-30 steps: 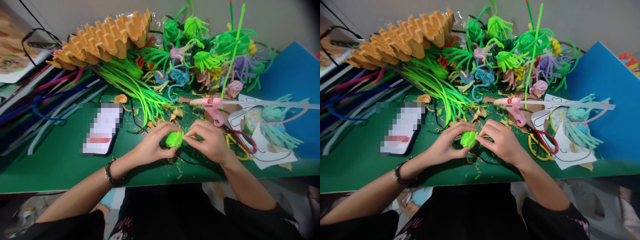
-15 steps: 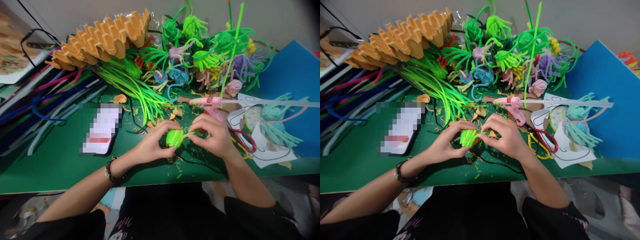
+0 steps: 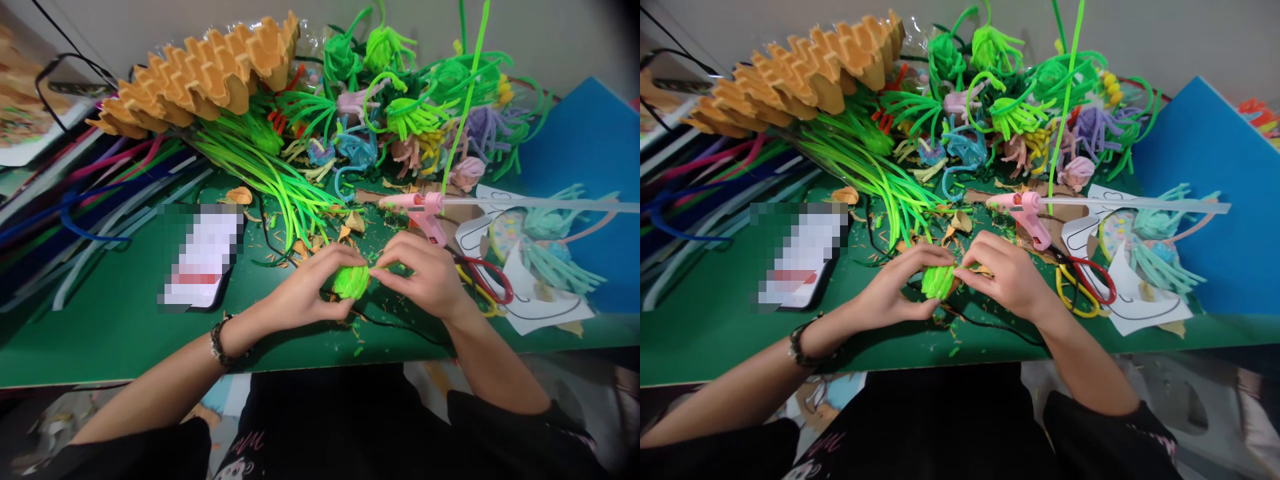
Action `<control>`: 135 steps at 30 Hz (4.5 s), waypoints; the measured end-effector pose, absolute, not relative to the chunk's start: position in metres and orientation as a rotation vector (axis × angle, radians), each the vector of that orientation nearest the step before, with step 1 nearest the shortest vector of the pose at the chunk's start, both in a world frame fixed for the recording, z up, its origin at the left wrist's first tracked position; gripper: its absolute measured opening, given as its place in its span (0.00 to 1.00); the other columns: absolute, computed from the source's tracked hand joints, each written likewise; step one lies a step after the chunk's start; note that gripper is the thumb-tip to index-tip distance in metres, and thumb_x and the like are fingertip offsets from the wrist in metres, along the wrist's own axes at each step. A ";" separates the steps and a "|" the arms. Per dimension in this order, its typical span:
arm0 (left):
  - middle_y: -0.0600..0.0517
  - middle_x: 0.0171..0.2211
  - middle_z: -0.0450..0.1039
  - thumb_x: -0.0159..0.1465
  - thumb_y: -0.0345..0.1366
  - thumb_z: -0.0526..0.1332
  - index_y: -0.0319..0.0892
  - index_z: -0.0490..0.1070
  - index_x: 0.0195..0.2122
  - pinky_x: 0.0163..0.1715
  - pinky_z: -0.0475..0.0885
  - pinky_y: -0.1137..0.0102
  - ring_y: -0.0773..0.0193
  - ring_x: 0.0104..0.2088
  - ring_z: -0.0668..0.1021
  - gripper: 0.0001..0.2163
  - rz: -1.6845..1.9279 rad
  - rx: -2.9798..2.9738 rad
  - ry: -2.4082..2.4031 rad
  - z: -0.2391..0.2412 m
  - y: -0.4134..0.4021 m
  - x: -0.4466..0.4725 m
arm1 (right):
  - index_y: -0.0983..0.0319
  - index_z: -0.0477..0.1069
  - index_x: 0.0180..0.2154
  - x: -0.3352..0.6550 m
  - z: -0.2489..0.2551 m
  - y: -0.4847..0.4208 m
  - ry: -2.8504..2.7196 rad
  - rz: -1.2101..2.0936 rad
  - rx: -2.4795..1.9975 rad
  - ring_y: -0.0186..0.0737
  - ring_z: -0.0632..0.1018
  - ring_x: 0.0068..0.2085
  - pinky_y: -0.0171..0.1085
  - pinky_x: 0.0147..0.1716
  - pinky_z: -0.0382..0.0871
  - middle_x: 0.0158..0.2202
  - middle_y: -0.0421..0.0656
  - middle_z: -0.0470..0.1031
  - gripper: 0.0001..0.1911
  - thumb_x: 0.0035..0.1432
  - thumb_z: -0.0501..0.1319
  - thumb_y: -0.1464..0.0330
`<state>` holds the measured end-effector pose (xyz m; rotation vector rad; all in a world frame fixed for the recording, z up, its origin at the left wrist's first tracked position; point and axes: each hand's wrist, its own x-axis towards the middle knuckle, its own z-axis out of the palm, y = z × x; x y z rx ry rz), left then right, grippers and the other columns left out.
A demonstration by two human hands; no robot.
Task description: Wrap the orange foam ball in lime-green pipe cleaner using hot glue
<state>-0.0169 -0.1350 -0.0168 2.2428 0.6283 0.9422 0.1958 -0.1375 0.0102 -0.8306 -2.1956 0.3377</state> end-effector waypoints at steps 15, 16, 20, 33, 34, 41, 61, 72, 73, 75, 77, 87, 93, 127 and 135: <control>0.42 0.58 0.66 0.61 0.48 0.62 0.43 0.59 0.60 0.59 0.63 0.57 0.52 0.59 0.68 0.29 0.750 2.014 0.694 -0.018 -0.128 -0.026 | 0.62 0.69 0.32 0.199 0.016 -0.136 -2.137 0.373 -0.865 0.29 0.71 0.30 0.30 0.26 0.65 0.30 0.39 0.71 0.03 0.55 0.62 0.74; 0.42 0.58 0.66 0.62 0.50 0.60 0.42 0.60 0.59 0.59 0.63 0.58 0.52 0.59 0.68 0.28 0.725 1.957 0.689 -0.017 -0.129 -0.026 | 0.62 0.69 0.32 0.199 0.016 -0.136 -2.145 0.368 -0.855 0.30 0.71 0.30 0.30 0.27 0.66 0.30 0.39 0.71 0.03 0.56 0.62 0.74; 0.42 0.56 0.68 0.66 0.55 0.47 0.39 0.64 0.56 0.57 0.65 0.61 0.54 0.56 0.71 0.28 0.621 1.750 0.674 -0.016 -0.134 -0.021 | 0.62 0.69 0.32 0.196 0.013 -0.137 -2.176 0.340 -0.809 0.31 0.73 0.33 0.32 0.32 0.68 0.30 0.39 0.71 0.02 0.58 0.61 0.72; 0.45 0.51 0.71 0.69 0.47 0.45 0.43 0.63 0.53 0.54 0.70 0.61 0.59 0.52 0.74 0.19 0.683 1.828 0.718 -0.020 -0.140 -0.015 | 0.61 0.69 0.32 0.191 0.009 -0.138 -2.184 0.334 -0.766 0.31 0.73 0.33 0.32 0.32 0.69 0.30 0.39 0.70 0.03 0.58 0.62 0.70; 0.44 0.52 0.70 0.69 0.47 0.45 0.43 0.61 0.54 0.55 0.69 0.60 0.59 0.54 0.73 0.18 0.692 1.846 0.733 -0.020 -0.140 -0.015 | 0.61 0.69 0.32 0.191 0.009 -0.138 -2.180 0.331 -0.762 0.31 0.73 0.33 0.32 0.31 0.69 0.30 0.39 0.70 0.03 0.58 0.62 0.70; 0.40 0.53 0.66 0.69 0.44 0.46 0.40 0.56 0.56 0.56 0.67 0.58 0.57 0.55 0.70 0.19 0.659 1.986 0.782 -0.018 -0.143 -0.016 | 0.61 0.69 0.31 0.189 0.008 -0.139 -2.198 0.313 -0.772 0.31 0.73 0.31 0.32 0.30 0.69 0.29 0.39 0.70 0.04 0.59 0.61 0.70; 0.41 0.50 0.63 0.67 0.39 0.49 0.41 0.52 0.57 0.52 0.68 0.56 0.54 0.51 0.70 0.19 0.666 2.234 0.654 -0.019 -0.137 -0.021 | 0.61 0.70 0.34 0.194 0.014 -0.138 -2.197 0.478 -0.779 0.32 0.73 0.32 0.33 0.31 0.68 0.31 0.40 0.72 0.03 0.58 0.62 0.68; 0.40 0.52 0.62 0.66 0.38 0.51 0.41 0.52 0.58 0.53 0.67 0.56 0.53 0.52 0.69 0.20 0.685 2.246 0.625 -0.020 -0.137 -0.022 | 0.60 0.70 0.32 0.196 0.015 -0.136 -2.174 0.459 -0.793 0.33 0.74 0.32 0.34 0.31 0.68 0.30 0.39 0.73 0.04 0.59 0.61 0.67; 0.40 0.52 0.62 0.66 0.38 0.51 0.41 0.52 0.59 0.53 0.67 0.56 0.52 0.52 0.69 0.20 0.684 2.246 0.620 -0.020 -0.137 -0.021 | 0.60 0.70 0.32 0.196 0.014 -0.136 -2.173 0.447 -0.792 0.33 0.74 0.32 0.34 0.31 0.68 0.30 0.39 0.73 0.04 0.59 0.61 0.66; 0.40 0.52 0.62 0.66 0.38 0.51 0.42 0.51 0.59 0.53 0.67 0.55 0.52 0.52 0.69 0.21 0.683 2.251 0.610 -0.020 -0.137 -0.021 | 0.60 0.70 0.32 0.195 0.014 -0.136 -2.171 0.432 -0.792 0.33 0.74 0.32 0.34 0.30 0.68 0.29 0.39 0.73 0.05 0.59 0.61 0.66; 0.40 0.51 0.61 0.66 0.38 0.51 0.41 0.51 0.59 0.52 0.68 0.56 0.53 0.52 0.69 0.20 0.674 2.262 0.594 -0.019 -0.137 -0.021 | 0.60 0.69 0.31 0.195 0.013 -0.137 -2.167 0.418 -0.798 0.33 0.73 0.31 0.33 0.29 0.68 0.28 0.39 0.72 0.05 0.59 0.61 0.66; 0.40 0.50 0.60 0.66 0.36 0.50 0.41 0.49 0.59 0.51 0.69 0.56 0.54 0.51 0.69 0.21 0.626 2.340 0.553 -0.012 -0.137 -0.020 | 0.63 0.69 0.31 0.195 0.010 -0.138 -2.185 0.416 -0.788 0.30 0.72 0.31 0.31 0.30 0.67 0.29 0.39 0.71 0.06 0.58 0.63 0.68; 0.40 0.50 0.60 0.66 0.36 0.51 0.41 0.49 0.59 0.51 0.69 0.57 0.54 0.51 0.69 0.21 0.662 2.313 0.498 -0.013 -0.136 -0.020 | 0.62 0.70 0.31 0.197 0.011 -0.137 -2.154 0.539 -0.803 0.31 0.72 0.31 0.32 0.30 0.67 0.29 0.39 0.71 0.04 0.57 0.63 0.68; 0.42 0.48 0.68 0.60 0.39 0.55 0.38 0.53 0.55 0.43 0.72 0.62 0.56 0.44 0.75 0.23 0.606 2.122 0.733 -0.028 -0.143 -0.010 | 0.63 0.67 0.27 0.193 0.008 -0.138 -2.129 0.509 -0.878 0.28 0.70 0.29 0.29 0.26 0.62 0.27 0.37 0.68 0.07 0.54 0.65 0.73; 0.46 0.41 0.70 0.55 0.35 0.53 0.39 0.58 0.49 0.38 0.72 0.64 0.60 0.37 0.74 0.20 0.613 2.061 0.812 -0.025 -0.143 -0.006 | 0.63 0.68 0.27 0.192 0.007 -0.137 -2.142 0.501 -0.882 0.29 0.70 0.29 0.30 0.28 0.63 0.27 0.38 0.68 0.07 0.56 0.64 0.71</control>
